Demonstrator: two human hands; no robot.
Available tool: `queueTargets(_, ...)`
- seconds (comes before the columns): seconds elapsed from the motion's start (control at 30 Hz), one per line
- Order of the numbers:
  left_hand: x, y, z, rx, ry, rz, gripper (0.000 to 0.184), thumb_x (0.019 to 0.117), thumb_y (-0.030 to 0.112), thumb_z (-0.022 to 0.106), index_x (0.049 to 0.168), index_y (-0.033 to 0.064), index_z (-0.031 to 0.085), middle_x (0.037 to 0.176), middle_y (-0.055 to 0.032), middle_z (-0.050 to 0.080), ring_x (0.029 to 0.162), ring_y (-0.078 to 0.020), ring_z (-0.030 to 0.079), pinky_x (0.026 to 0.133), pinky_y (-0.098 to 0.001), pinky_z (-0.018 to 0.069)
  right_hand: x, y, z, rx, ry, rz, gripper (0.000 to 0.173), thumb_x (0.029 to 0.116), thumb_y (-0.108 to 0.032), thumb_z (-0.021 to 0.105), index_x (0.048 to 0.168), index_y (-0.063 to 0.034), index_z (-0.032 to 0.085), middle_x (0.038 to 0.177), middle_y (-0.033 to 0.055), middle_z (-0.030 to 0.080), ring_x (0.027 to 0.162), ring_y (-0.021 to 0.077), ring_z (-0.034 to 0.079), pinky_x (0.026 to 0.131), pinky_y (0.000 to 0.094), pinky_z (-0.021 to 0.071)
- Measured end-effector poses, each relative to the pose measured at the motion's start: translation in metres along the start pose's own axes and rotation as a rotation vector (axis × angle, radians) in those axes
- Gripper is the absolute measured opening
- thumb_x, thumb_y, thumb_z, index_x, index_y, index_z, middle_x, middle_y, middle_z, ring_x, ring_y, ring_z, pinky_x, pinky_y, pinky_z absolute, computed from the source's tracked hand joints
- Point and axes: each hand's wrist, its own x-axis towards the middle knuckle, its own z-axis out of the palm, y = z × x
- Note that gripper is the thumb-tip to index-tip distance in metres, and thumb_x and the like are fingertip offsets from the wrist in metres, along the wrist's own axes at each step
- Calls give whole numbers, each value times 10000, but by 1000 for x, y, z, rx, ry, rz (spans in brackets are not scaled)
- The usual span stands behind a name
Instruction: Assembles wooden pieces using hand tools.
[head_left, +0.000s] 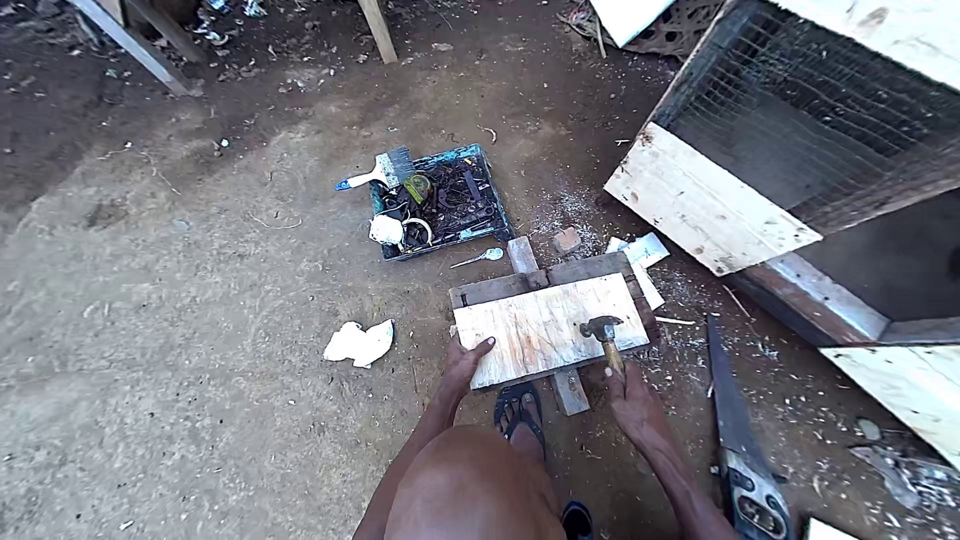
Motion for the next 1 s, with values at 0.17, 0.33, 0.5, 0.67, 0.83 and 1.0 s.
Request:
queueTargets(0.17,-4,9,1,63,7,-58,780,809,229,889,1410,-1,447,1135,-171,727,949,-251,762,838,-428,660,15,-21,-1,-272,-126,27,511,1100,-432,389,1441,-56,446,1021,206,722,993,396,723,879,562,568)
queueTargets(0.33,2,20,-11,227,-47,-129,891,844,453,828,1503,56,380,1257,-150,681,1088,-218,718,945,-423,616,48,-40,-42,-538,-300,6,508,1094,-465,367,1386,-61,466,1064,216,713,1037,400,717,884,559,572)
queueTargets(0.5,38,93,-31,503,216,213,495,1010,324,628,1397,30,532,1172,-97,721,956,-176,731,852,-396,616,79,-79,-74,-818,-432,-27,524,1093,-478,347,1393,-68,477,1123,235,704,1078,432,702,896,580,565)
queueTargets(0.67,132,163,-31,727,163,427,200,1039,199,611,1178,84,698,995,-82,745,844,-181,722,811,-430,599,83,-118,-85,-978,-494,-65,470,1067,-472,420,1336,-98,512,1045,208,719,1020,433,714,833,578,574)
queueTargets(0.83,236,194,-7,994,111,549,214,996,164,608,1144,121,757,1131,-89,748,1045,-249,718,961,-528,558,75,-126,-79,-951,-493,-44,413,1083,-337,415,1332,-24,516,1003,273,712,983,481,715,805,613,568)
queueTargets(1.0,291,207,20,1203,98,551,223,958,142,614,1118,161,768,1133,-103,736,1070,-304,705,925,-566,563,84,-126,-82,-957,-506,-38,387,1085,-332,388,1262,-23,540,945,264,711,909,475,727,727,608,576)
